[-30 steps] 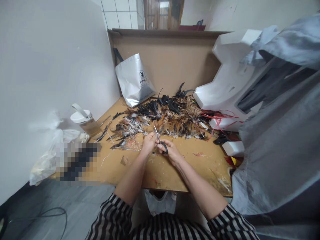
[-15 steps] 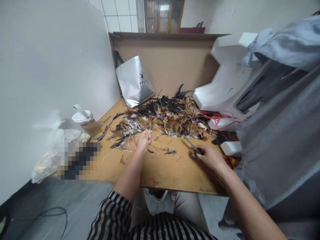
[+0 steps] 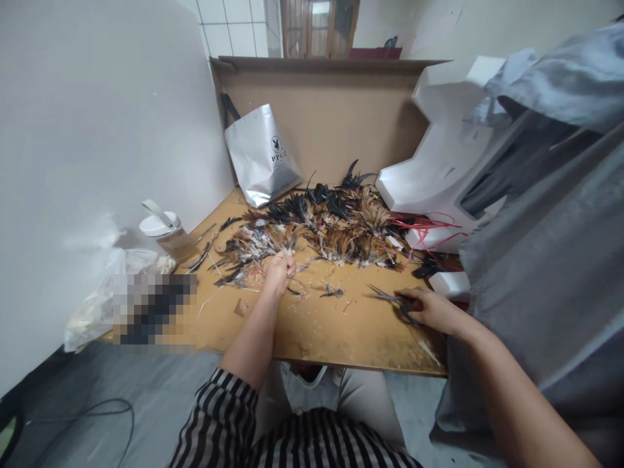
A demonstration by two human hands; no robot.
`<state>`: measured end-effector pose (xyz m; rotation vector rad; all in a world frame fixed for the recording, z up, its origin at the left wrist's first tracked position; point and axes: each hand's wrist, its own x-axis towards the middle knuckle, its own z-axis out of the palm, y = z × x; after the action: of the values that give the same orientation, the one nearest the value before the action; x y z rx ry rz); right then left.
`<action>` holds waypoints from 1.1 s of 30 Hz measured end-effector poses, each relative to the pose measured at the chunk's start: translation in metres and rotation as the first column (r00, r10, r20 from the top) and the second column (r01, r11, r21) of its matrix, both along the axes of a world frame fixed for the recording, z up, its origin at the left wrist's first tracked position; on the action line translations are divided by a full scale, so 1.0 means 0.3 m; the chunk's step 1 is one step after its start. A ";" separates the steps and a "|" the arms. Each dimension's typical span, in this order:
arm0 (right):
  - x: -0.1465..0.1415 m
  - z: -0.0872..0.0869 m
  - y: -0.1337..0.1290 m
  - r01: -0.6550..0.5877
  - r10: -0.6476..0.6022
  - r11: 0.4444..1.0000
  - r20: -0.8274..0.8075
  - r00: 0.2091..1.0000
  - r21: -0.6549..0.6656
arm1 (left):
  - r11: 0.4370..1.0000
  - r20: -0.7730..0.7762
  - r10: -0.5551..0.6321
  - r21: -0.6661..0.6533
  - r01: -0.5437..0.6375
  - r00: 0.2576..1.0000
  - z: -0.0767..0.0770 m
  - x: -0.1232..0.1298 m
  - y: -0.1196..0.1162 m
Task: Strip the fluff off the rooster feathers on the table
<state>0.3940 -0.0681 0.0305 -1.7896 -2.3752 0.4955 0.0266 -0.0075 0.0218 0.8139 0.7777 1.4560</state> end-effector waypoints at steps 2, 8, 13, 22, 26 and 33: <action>0.018 -0.007 -0.001 0.080 -0.087 0.994 0.088 0.992 0.071 | 1.000 0.004 -0.009 0.001 0.009 1.000 0.003 0.001 -0.002; 0.061 0.001 0.003 -0.018 0.018 1.000 0.054 0.998 0.012 | 0.999 0.029 -0.045 0.015 0.044 0.999 0.006 -0.003 -0.003; 0.076 0.013 0.020 -0.004 0.000 0.999 0.102 0.995 0.043 | 0.998 0.030 -0.066 0.011 0.066 0.997 0.010 -0.005 -0.005; 0.043 0.065 0.022 -0.007 0.007 1.000 -0.026 1.000 -0.006 | 0.992 0.013 -0.126 0.004 0.126 0.992 0.028 -0.002 -0.023; -0.121 0.132 0.010 0.099 -0.058 0.990 -0.340 0.939 0.105 | 0.979 0.005 -0.202 -0.011 0.202 0.979 0.032 0.011 -0.032; -0.566 0.149 0.110 -0.118 -0.119 0.962 -0.771 0.625 -0.245 | 0.960 -0.089 -0.280 0.005 0.282 0.956 0.023 0.021 -0.062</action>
<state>0.2241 -0.0350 0.0753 -1.2267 -1.7130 1.3445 0.0330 -0.0262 0.0286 0.9657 0.6840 1.1809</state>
